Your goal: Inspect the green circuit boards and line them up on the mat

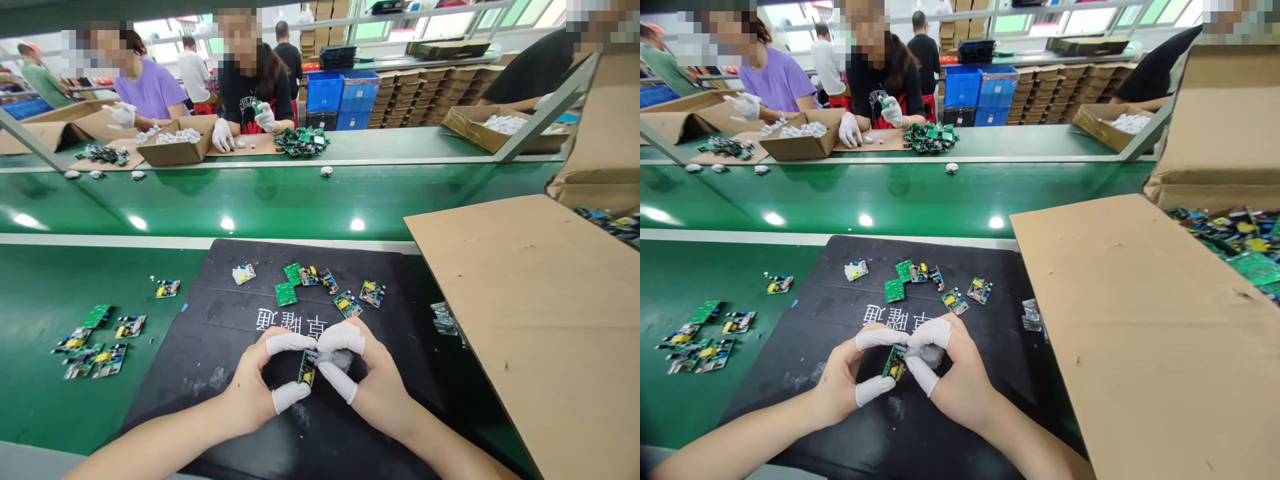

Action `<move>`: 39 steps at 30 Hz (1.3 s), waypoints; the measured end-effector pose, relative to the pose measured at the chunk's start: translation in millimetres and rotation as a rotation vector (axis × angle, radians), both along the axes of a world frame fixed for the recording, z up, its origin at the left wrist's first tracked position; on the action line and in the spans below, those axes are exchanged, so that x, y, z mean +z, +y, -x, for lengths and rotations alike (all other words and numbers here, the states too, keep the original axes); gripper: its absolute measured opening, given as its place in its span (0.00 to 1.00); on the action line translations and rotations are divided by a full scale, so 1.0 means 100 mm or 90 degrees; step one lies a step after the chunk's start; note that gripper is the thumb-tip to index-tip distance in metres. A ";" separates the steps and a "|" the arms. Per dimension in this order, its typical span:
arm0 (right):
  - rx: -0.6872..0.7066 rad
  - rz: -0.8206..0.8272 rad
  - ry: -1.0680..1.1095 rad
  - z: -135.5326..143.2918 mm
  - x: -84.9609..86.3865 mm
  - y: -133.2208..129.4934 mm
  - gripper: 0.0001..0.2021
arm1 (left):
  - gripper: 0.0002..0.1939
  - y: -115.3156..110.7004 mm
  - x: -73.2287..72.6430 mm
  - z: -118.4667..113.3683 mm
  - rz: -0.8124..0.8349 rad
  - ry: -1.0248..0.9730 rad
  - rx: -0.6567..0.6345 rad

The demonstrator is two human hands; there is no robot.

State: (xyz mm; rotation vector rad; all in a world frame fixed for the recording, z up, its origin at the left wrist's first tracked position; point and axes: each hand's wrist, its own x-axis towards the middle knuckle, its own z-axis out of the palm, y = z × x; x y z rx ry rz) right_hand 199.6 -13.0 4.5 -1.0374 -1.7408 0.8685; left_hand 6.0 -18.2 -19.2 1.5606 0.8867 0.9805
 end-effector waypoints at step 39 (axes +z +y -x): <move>-0.008 -0.011 -0.075 0.12 -0.14 -0.12 0.18 | 0.21 -0.05 -0.08 -0.04 -0.101 0.040 0.117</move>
